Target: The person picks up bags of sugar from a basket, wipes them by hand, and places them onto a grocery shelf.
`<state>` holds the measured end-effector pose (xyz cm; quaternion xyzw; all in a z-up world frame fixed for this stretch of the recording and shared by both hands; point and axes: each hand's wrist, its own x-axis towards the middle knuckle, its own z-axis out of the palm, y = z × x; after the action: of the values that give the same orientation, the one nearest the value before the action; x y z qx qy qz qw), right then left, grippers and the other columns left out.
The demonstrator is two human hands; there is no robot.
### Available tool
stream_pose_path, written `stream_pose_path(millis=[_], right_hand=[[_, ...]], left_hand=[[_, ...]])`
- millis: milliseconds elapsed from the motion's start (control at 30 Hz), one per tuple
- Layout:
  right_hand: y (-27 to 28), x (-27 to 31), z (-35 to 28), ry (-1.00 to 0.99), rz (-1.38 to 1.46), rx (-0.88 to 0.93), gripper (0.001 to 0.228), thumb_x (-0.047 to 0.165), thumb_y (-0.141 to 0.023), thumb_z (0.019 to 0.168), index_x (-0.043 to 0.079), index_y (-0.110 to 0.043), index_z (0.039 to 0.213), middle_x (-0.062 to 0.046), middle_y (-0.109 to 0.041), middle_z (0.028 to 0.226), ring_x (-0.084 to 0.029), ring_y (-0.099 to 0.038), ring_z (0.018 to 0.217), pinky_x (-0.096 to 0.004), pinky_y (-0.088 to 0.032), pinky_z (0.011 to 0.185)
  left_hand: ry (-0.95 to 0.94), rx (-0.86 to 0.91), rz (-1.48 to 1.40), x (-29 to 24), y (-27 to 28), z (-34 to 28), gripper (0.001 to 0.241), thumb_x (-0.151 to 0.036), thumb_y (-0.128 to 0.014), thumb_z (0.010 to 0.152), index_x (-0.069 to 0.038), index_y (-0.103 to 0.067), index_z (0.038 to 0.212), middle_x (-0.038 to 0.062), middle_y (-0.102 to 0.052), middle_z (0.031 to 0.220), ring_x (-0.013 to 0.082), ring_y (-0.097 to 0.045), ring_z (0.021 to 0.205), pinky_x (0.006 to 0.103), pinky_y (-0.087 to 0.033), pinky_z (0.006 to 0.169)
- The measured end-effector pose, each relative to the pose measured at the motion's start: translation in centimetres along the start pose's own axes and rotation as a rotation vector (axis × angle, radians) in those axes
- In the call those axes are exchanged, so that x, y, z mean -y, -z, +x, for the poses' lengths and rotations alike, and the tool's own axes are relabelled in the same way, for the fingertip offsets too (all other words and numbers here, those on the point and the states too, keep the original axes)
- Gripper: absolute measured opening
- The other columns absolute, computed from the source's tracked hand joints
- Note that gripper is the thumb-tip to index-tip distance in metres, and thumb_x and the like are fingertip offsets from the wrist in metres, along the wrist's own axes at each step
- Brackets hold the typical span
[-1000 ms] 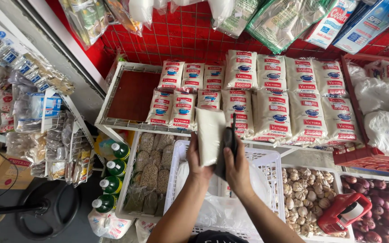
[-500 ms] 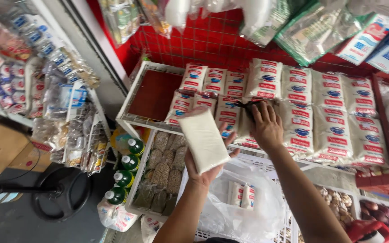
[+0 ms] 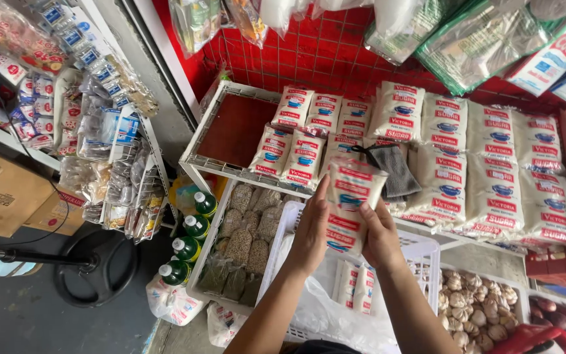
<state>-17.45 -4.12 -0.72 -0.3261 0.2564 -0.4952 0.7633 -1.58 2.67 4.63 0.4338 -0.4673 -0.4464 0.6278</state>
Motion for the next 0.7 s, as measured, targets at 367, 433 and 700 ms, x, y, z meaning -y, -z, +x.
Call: stream_pose_path(millis=[367, 433, 700], right_hand=[[-1.3, 0.0, -5.7, 0.141, -0.028, -0.07, 0.048, 0.01, -0.059, 0.101, 0.004, -0.047, 0.148, -0.012, -0.065, 0.135, -0.023, -0.063, 0.122, -0.039, -0.052, 0.104], [-1.4, 0.0, -6.3, 0.156, -0.045, -0.085, 0.049, 0.01, -0.059, 0.101, 0.005, -0.047, 0.148, -0.012, -0.065, 0.134, -0.022, -0.063, 0.122, -0.039, -0.052, 0.104], [2.1, 0.4, -7.7, 0.223, -0.058, -0.098, 0.04, 0.01, -0.067, 0.099, 0.001, -0.055, 0.136, -0.013, -0.069, 0.128, -0.023, -0.068, 0.116, -0.039, -0.055, 0.101]], left_hand=[[0.165, -0.107, 0.128, 2.7, -1.7, -2.1, 0.059, -0.044, -0.064, 0.1, -0.002, -0.059, 0.142, 0.019, -0.07, 0.119, 0.0202, -0.068, 0.099, 0.0323, -0.057, 0.08], [0.079, -0.107, 0.19, 2.7, -2.1, -2.5, 0.057, -0.045, -0.069, 0.096, -0.001, -0.063, 0.132, 0.011, -0.073, 0.117, 0.018, -0.073, 0.102, 0.0311, -0.06, 0.082], [0.029, -0.112, 0.247, 0.4, -3.7, -4.2, 0.038, -0.033, -0.084, 0.085, -0.003, -0.077, 0.108, 0.006, -0.077, 0.086, 0.011, -0.068, 0.075, 0.0278, -0.056, 0.067]])
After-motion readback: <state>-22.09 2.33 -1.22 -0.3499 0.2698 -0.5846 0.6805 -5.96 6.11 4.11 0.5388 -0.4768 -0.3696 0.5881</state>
